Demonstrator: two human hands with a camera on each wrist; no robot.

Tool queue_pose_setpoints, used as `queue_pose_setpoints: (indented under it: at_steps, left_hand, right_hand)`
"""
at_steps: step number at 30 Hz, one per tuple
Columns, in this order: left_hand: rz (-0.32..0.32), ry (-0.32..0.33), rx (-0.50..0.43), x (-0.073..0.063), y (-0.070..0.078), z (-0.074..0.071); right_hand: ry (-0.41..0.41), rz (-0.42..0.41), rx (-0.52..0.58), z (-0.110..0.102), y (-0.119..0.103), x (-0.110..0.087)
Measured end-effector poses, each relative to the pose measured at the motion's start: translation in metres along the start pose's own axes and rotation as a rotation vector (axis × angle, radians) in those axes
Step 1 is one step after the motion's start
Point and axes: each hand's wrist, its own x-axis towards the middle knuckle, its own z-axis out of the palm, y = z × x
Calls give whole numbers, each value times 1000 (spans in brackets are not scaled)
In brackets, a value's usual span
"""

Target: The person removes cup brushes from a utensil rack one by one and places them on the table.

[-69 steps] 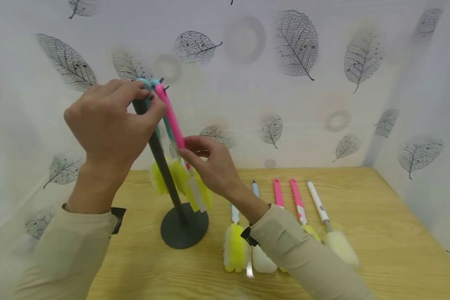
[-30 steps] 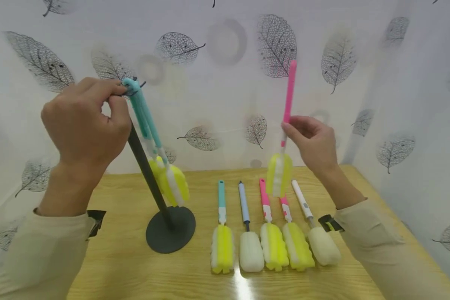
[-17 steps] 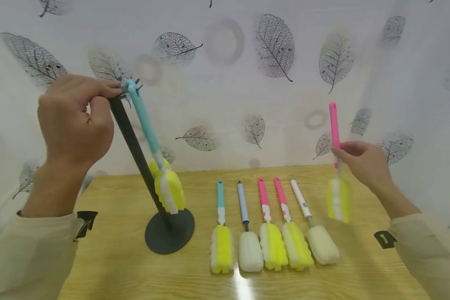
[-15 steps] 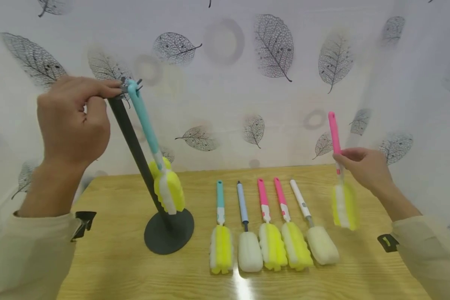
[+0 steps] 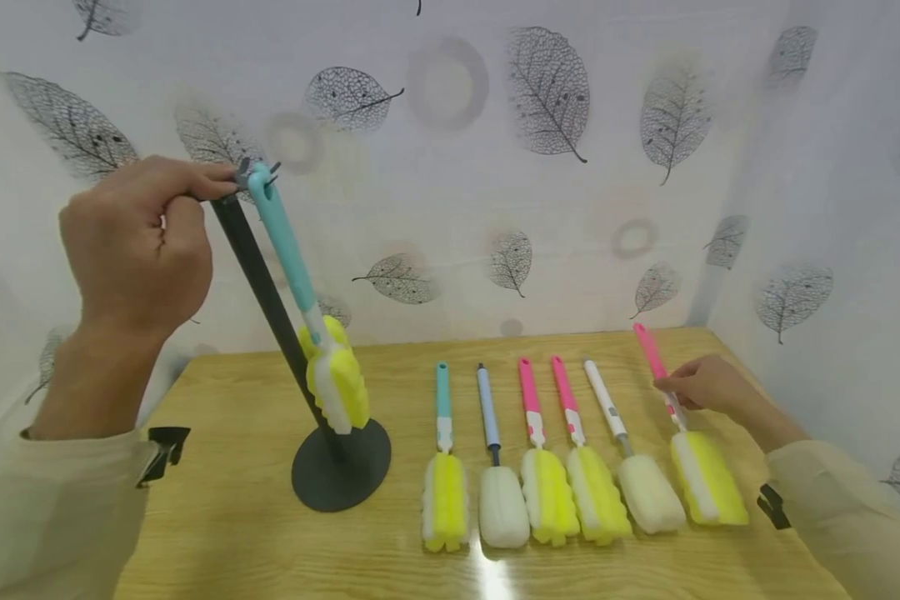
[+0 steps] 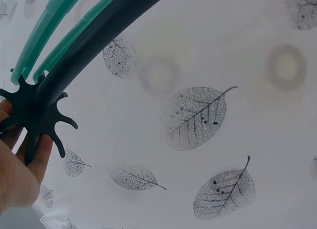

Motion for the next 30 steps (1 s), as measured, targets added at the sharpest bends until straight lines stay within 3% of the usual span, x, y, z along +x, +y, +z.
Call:
queue_pose_setpoints:
  at_steps: [5,10,22,30]
  left_hand:
    - [-5,17,-36,-1,-2,3]
    - [32,42,-58,-1,-4,5]
    - [21,28,-47,-1,-2,6]
    - [10,7,-55,-2,-1,4]
  right_hand:
    - [-69,-5,23,12,4,5]
    - [-111,-9,41,20,8,10]
    - [-131,-17,33,24,5,8]
    - [-81,-12,-1,17,9,7]
